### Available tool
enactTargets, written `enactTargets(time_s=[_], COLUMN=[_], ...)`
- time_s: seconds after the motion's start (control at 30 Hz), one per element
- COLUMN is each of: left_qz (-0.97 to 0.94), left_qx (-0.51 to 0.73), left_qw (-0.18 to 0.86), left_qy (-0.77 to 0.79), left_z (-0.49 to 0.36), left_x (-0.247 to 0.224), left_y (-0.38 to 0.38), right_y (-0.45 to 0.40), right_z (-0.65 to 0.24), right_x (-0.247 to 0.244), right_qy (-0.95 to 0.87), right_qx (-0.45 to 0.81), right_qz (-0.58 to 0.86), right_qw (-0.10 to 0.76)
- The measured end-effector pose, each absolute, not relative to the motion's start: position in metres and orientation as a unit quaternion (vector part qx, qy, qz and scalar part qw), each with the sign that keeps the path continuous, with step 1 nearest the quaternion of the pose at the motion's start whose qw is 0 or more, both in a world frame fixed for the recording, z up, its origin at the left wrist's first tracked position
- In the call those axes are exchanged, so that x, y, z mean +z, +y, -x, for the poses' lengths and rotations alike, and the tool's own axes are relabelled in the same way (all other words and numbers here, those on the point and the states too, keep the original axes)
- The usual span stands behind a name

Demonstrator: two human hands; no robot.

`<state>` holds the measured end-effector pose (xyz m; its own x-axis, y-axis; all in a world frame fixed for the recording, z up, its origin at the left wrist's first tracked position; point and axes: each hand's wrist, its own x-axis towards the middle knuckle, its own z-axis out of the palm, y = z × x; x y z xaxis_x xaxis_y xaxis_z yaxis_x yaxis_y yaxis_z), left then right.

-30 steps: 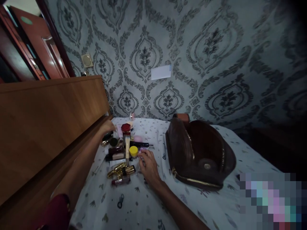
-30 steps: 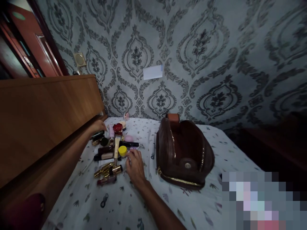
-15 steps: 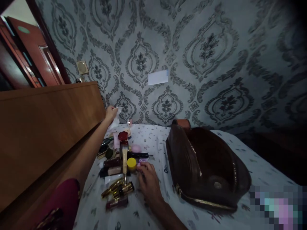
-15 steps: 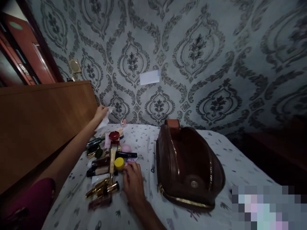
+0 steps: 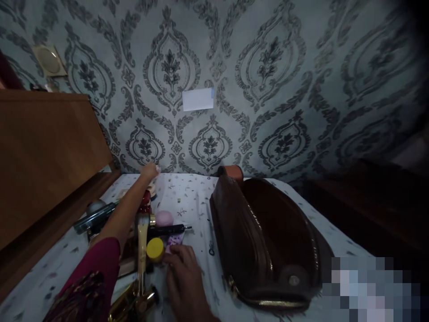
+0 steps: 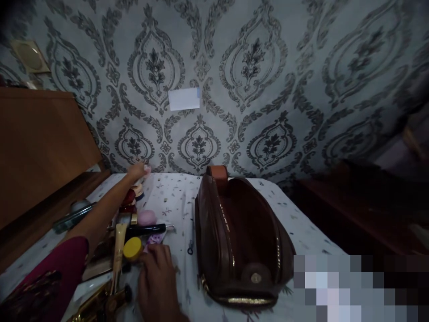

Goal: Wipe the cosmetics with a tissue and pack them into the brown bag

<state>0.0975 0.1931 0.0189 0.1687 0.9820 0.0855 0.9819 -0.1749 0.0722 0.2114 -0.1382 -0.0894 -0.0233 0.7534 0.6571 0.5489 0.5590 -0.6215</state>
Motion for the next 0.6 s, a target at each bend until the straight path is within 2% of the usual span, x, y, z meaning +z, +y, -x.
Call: enactTargets(time_s=[0.37,0.6], left_qz=[-0.848,-0.797], left_qx=[-0.022,0.036], left_qw=[-0.049,-0.078], left_qy=[0.528,0.598], left_z=[-0.127,-0.036], left_x=[0.013,0.067], left_y=[0.082,0.048], right_y=[-0.134,-0.134], right_z=[-0.212,-0.212], right_x=[-0.098,-0.097], right_qy=[-0.715,-0.718], right_qx=[0.097,0.104], right_qz=[0.451,0.451], right_qw=[0.526,0.52])
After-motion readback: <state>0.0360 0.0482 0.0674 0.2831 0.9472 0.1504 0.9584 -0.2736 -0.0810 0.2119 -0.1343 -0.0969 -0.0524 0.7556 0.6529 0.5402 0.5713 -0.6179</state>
